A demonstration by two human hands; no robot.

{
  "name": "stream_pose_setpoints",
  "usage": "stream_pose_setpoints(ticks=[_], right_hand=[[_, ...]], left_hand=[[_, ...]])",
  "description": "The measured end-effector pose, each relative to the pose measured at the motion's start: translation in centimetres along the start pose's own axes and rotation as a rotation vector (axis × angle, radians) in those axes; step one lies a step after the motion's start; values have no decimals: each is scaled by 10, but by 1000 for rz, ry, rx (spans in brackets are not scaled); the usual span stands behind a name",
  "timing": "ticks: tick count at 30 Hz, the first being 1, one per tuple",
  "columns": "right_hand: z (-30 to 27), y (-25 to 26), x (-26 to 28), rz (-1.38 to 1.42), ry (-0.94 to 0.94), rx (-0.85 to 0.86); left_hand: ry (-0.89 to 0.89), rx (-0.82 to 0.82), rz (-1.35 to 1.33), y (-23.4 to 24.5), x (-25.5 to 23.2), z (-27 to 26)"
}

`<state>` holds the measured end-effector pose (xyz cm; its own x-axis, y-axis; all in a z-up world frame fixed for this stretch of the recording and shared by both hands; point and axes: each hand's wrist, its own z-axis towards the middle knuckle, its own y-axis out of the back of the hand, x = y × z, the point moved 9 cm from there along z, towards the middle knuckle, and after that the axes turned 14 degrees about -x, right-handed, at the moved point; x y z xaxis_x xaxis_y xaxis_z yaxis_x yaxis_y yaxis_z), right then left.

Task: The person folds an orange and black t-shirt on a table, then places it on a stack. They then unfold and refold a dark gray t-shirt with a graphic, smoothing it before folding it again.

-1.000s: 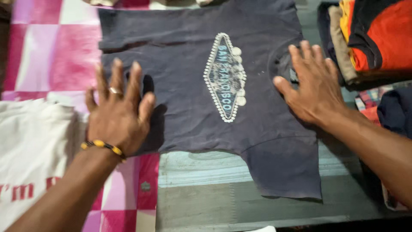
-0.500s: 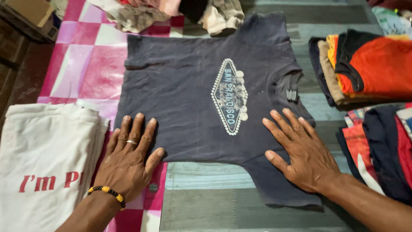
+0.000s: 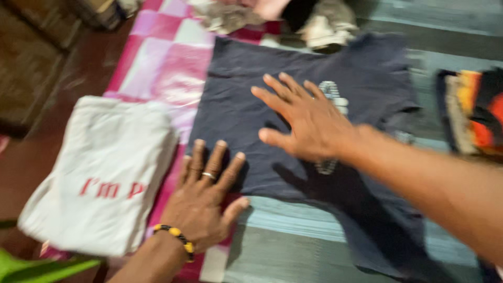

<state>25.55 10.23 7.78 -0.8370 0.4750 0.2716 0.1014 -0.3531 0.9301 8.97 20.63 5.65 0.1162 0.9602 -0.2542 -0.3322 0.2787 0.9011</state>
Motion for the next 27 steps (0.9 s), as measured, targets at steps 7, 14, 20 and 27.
stream_pose_setpoints(ticks=[7,14,20,27], right_hand=[[97,-72,-18,-98,-103,265],[100,-74,-40,-21,-166,266],[18,19,-44,377,-283,-55],[-223,21,-109,334,-1075,218]], left_hand=[[106,69,-80,-8,13,-20],[67,47,-79,-1,15,-28],[31,-82,-32,14,3,-13],[-63,43,-226,-10,-74,14]])
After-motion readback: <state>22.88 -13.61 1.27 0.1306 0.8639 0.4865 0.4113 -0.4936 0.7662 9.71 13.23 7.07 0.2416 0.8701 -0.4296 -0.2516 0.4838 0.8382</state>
